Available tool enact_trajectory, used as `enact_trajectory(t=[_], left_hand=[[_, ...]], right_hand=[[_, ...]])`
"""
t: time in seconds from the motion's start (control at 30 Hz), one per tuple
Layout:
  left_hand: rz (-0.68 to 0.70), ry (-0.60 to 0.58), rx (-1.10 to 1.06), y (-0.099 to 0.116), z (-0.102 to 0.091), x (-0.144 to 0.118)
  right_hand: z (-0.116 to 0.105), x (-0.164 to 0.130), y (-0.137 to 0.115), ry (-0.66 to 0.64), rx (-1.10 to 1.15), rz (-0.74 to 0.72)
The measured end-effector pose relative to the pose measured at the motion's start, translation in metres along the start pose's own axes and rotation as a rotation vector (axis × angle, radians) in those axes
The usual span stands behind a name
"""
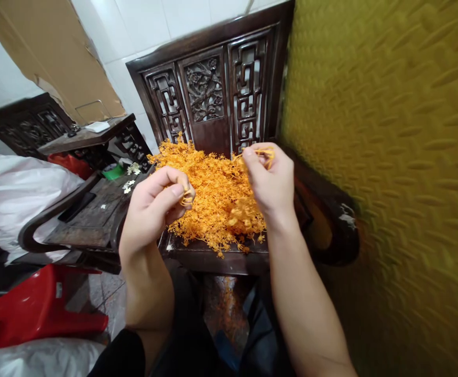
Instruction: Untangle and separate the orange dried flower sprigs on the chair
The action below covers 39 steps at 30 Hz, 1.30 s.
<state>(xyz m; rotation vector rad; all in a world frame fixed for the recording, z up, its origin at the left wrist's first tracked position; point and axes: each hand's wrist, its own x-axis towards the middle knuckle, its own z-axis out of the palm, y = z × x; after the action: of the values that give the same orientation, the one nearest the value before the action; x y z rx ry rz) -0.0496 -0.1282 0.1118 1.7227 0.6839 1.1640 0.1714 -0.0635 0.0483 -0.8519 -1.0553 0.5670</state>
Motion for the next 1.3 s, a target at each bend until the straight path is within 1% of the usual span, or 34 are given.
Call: enact_trajectory(t=[0.03,0.1,0.17,0.23,0.33,0.5,0.57,0.63,0.67,0.8,0.9,1.03,1.13,1.3], left_hand=[[-0.012,0.006,-0.065,-0.004,0.000,0.003],[-0.022,0.057,-0.135,-0.010,0.001,0.010],[-0.038,0.123,-0.133,-0.014,0.002,0.015],[-0.083,0.152,-0.097,-0.017,0.004,0.019],[-0.102,0.138,-0.004,-0.023,0.008,0.024],[0.064,0.199,0.190,-0.030,0.019,0.030],[0.090,0.177,0.228,-0.031,0.020,0.031],[0.067,0.128,0.243,-0.032,0.018,0.031],[0.042,0.104,0.246,-0.032,0.017,0.031],[-0.046,0.022,0.244,-0.030,0.016,0.030],[-0.060,-0.015,0.208,-0.028,0.018,0.029],[-0.076,-0.050,0.185,-0.027,0.018,0.029],[-0.104,-0.063,0.161,-0.029,0.018,0.031],[-0.213,-0.012,0.088,-0.038,0.026,0.037]], right_hand=[[0.007,-0.006,-0.010,-0.028,0.117,0.071],[0.023,-0.017,-0.029,-0.096,0.291,0.184],[0.035,-0.026,-0.042,-0.142,0.402,0.243],[0.042,-0.031,-0.046,-0.158,0.466,0.269],[0.049,-0.035,-0.044,-0.165,0.482,0.272],[0.054,-0.039,-0.037,-0.179,0.385,0.249],[0.053,-0.039,-0.035,-0.183,0.342,0.254],[0.051,-0.038,-0.033,-0.174,0.271,0.224],[0.049,-0.038,-0.033,-0.161,0.226,0.187],[0.044,-0.038,-0.035,-0.094,-0.004,-0.046],[0.042,-0.038,-0.038,-0.071,-0.112,-0.143],[0.042,-0.038,-0.036,-0.059,-0.151,-0.186],[0.045,-0.039,-0.029,-0.012,-0.153,-0.215],[0.055,-0.038,-0.011,0.071,-0.053,-0.169]])
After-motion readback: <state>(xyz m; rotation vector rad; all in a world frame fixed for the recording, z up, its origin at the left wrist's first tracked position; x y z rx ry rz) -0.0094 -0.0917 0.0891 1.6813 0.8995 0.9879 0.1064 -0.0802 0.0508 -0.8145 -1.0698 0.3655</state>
